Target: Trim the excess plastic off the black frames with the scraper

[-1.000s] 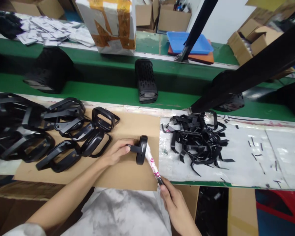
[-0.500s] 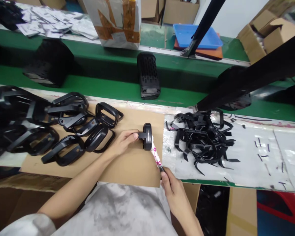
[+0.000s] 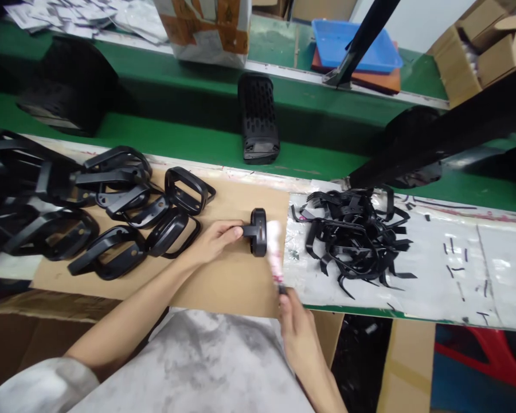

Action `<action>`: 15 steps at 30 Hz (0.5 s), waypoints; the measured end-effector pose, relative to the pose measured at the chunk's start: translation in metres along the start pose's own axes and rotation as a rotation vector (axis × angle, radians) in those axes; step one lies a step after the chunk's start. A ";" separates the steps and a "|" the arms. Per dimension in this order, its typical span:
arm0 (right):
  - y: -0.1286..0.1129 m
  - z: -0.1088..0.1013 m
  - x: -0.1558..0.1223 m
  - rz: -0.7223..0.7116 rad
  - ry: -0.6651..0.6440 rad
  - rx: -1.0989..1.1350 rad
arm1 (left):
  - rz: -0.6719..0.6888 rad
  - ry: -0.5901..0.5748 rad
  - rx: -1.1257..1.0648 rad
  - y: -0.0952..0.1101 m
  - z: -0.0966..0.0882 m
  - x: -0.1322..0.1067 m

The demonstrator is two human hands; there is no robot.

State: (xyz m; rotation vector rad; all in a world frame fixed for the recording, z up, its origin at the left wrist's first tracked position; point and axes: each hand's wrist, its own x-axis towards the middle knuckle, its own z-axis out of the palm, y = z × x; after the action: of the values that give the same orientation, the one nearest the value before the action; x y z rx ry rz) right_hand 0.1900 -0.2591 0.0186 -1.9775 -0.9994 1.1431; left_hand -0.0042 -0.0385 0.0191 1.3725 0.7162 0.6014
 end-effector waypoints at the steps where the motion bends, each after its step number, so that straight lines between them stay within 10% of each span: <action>1: -0.003 -0.002 0.002 0.016 -0.079 -0.089 | 0.002 -0.003 -0.001 0.001 0.000 0.000; 9: 0.000 -0.001 -0.006 -0.025 0.154 0.122 | -0.019 -0.019 0.010 0.003 -0.001 0.000; 15: -0.006 -0.002 -0.003 0.035 -0.114 -0.213 | -0.018 -0.023 0.001 0.002 -0.002 0.000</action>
State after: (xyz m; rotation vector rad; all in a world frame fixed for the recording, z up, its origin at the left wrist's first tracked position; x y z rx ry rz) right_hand 0.1891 -0.2589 0.0259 -2.1223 -1.1927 1.2229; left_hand -0.0051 -0.0370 0.0206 1.3709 0.7095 0.5702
